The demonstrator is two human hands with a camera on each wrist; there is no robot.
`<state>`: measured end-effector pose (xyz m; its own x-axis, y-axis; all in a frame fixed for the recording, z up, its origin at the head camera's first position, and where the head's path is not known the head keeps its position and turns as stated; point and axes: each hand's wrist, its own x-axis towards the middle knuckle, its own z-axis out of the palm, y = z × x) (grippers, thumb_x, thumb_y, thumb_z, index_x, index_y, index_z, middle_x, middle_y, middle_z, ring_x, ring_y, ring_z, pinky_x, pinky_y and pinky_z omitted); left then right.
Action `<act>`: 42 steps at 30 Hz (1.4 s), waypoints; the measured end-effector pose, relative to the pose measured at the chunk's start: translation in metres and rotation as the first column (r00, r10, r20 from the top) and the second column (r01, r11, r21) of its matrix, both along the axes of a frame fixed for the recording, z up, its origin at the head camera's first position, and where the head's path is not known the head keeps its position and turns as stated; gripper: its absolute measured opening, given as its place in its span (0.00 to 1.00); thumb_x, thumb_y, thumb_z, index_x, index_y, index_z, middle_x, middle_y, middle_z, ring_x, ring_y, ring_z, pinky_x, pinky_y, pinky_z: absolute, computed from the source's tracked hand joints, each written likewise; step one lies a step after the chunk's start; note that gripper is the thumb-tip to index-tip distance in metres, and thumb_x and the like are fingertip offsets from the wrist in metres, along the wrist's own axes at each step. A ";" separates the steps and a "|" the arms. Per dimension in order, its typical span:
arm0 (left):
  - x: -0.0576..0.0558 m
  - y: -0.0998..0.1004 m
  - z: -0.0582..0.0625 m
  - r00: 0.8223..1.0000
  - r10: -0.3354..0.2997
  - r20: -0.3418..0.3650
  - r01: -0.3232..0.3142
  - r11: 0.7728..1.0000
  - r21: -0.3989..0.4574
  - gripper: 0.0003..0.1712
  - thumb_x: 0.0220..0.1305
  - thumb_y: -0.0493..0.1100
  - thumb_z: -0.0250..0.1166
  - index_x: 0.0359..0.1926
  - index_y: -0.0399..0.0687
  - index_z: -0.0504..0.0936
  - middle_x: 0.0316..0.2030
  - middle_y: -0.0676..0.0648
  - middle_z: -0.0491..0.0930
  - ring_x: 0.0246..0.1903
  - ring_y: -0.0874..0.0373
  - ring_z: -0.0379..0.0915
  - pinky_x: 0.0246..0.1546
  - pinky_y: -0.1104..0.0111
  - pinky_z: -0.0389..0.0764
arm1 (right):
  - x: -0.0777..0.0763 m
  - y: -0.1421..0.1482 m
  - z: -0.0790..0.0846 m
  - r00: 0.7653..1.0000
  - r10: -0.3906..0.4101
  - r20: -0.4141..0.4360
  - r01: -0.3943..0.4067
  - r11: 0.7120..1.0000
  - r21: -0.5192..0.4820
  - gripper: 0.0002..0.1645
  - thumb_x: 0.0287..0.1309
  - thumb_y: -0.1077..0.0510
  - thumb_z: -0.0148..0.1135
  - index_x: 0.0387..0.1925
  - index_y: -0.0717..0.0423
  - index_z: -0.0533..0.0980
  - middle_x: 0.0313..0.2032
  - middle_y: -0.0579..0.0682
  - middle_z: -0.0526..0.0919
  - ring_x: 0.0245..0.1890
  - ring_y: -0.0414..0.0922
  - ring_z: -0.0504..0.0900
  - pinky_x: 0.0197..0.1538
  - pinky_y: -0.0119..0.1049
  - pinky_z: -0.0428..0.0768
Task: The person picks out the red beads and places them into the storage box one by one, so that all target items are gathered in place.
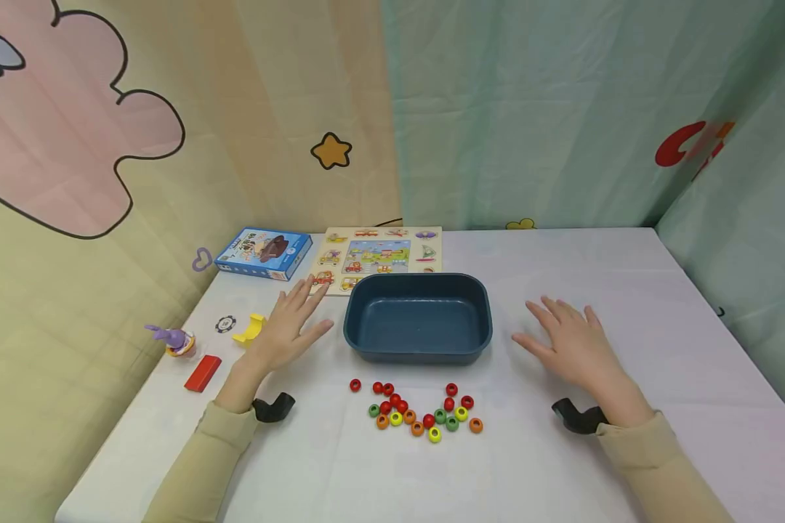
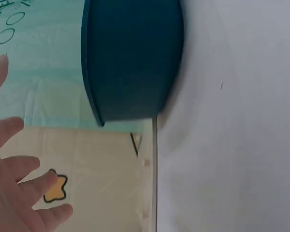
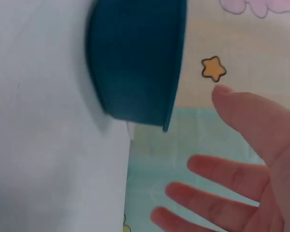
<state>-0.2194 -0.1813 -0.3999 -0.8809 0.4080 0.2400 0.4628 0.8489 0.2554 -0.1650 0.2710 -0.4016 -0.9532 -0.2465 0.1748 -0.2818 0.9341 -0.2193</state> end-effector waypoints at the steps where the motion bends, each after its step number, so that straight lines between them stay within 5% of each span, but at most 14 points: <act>1: 0.003 0.003 0.000 0.999 -0.021 0.024 0.019 0.996 0.089 0.39 0.59 0.68 0.44 0.68 0.62 0.48 0.68 0.52 0.37 0.66 0.49 0.34 0.60 0.43 0.43 | 0.003 -0.002 0.004 1.000 0.014 0.025 -0.013 0.999 -0.053 0.42 0.52 0.33 0.52 0.60 0.56 0.63 0.58 0.62 0.64 0.56 0.61 0.61 0.56 0.64 0.54; 4: 0.012 0.013 -0.005 0.987 -0.106 0.118 0.056 0.929 0.366 0.36 0.60 0.62 0.50 0.67 0.62 0.52 0.68 0.55 0.40 0.66 0.54 0.38 0.59 0.46 0.50 | 0.010 -0.009 0.007 0.986 0.131 0.107 -0.100 0.960 -0.260 0.33 0.52 0.38 0.57 0.53 0.55 0.70 0.51 0.55 0.74 0.49 0.52 0.72 0.49 0.51 0.71; 6: 0.019 0.021 -0.010 0.967 -0.189 0.170 0.071 0.844 0.532 0.35 0.61 0.56 0.54 0.66 0.55 0.55 0.68 0.52 0.42 0.66 0.54 0.41 0.58 0.46 0.55 | 0.013 -0.014 0.002 0.954 0.255 0.155 -0.174 0.897 -0.406 0.27 0.52 0.43 0.60 0.50 0.54 0.73 0.46 0.51 0.77 0.43 0.45 0.76 0.43 0.42 0.76; 10: 0.030 0.036 -0.017 0.903 -0.356 0.241 0.060 0.659 0.750 0.33 0.59 0.42 0.60 0.63 0.42 0.59 0.68 0.44 0.41 0.66 0.51 0.40 0.59 0.52 0.56 | 0.014 -0.024 -0.018 0.842 0.503 0.197 -0.293 0.732 -0.616 0.20 0.51 0.54 0.63 0.46 0.56 0.74 0.41 0.50 0.79 0.35 0.39 0.78 0.33 0.31 0.77; 13: 0.034 0.043 -0.021 0.878 -0.401 0.260 0.029 0.587 0.809 0.33 0.56 0.36 0.62 0.61 0.36 0.60 0.68 0.40 0.38 0.66 0.48 0.36 0.60 0.54 0.54 | 0.012 -0.033 -0.034 0.777 0.588 0.225 -0.287 0.649 -0.704 0.19 0.50 0.57 0.64 0.45 0.58 0.74 0.40 0.52 0.79 0.34 0.41 0.78 0.33 0.32 0.77; 17: 0.033 0.045 -0.028 0.873 -0.406 0.270 0.008 0.565 0.825 0.31 0.55 0.34 0.63 0.57 0.30 0.60 0.66 0.37 0.45 0.65 0.46 0.41 0.61 0.56 0.54 | 0.011 -0.042 -0.049 0.754 0.614 0.233 -0.258 0.603 -0.755 0.19 0.48 0.58 0.66 0.44 0.56 0.75 0.38 0.52 0.79 0.34 0.43 0.77 0.30 0.32 0.77; 20: 0.030 0.043 -0.033 0.858 -0.424 0.292 -0.012 0.551 0.835 0.28 0.56 0.34 0.61 0.56 0.29 0.60 0.65 0.35 0.48 0.63 0.45 0.49 0.60 0.56 0.56 | 0.011 -0.045 -0.056 0.760 0.616 0.207 -0.282 0.600 -0.749 0.19 0.46 0.57 0.67 0.43 0.54 0.76 0.37 0.49 0.79 0.33 0.43 0.76 0.26 0.32 0.76; 25: 0.029 0.041 -0.037 0.846 -0.434 0.309 -0.036 0.532 0.846 0.24 0.58 0.33 0.59 0.53 0.29 0.63 0.66 0.36 0.46 0.63 0.46 0.49 0.58 0.58 0.61 | 0.013 -0.049 -0.060 0.782 0.598 0.175 -0.322 0.629 -0.708 0.19 0.45 0.57 0.68 0.42 0.52 0.77 0.36 0.46 0.80 0.30 0.41 0.74 0.25 0.31 0.74; 30: 0.031 0.042 -0.037 0.851 -0.431 0.300 -0.029 0.531 0.847 0.21 0.58 0.35 0.60 0.50 0.31 0.66 0.66 0.37 0.45 0.63 0.45 0.47 0.57 0.58 0.61 | 0.021 -0.057 -0.047 0.806 0.561 0.188 -0.307 0.668 -0.678 0.17 0.44 0.59 0.69 0.39 0.54 0.78 0.34 0.47 0.80 0.24 0.41 0.72 0.23 0.30 0.72; 36: 0.030 0.042 -0.037 0.856 -0.430 0.285 -0.011 0.537 0.843 0.17 0.59 0.37 0.59 0.47 0.31 0.67 0.67 0.41 0.44 0.65 0.50 0.43 0.59 0.56 0.58 | 0.027 -0.063 -0.032 0.816 0.544 0.197 -0.292 0.681 -0.672 0.14 0.44 0.58 0.69 0.37 0.54 0.79 0.33 0.48 0.81 0.20 0.40 0.70 0.21 0.30 0.71; 42: 0.030 0.041 -0.038 0.854 -0.431 0.292 -0.018 0.537 0.843 0.16 0.59 0.37 0.59 0.46 0.33 0.68 0.67 0.43 0.46 0.65 0.54 0.43 0.59 0.58 0.57 | 0.026 -0.063 -0.039 0.827 0.540 0.156 -0.321 0.682 -0.656 0.13 0.44 0.59 0.69 0.36 0.55 0.79 0.32 0.49 0.81 0.18 0.39 0.69 0.19 0.29 0.70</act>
<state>-0.1890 -0.1401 -0.4376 -0.8842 0.4245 0.1950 0.2473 0.0711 0.9663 -0.1392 0.2081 -0.4411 -0.7899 -0.5966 0.1420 -0.4322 0.3773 -0.8190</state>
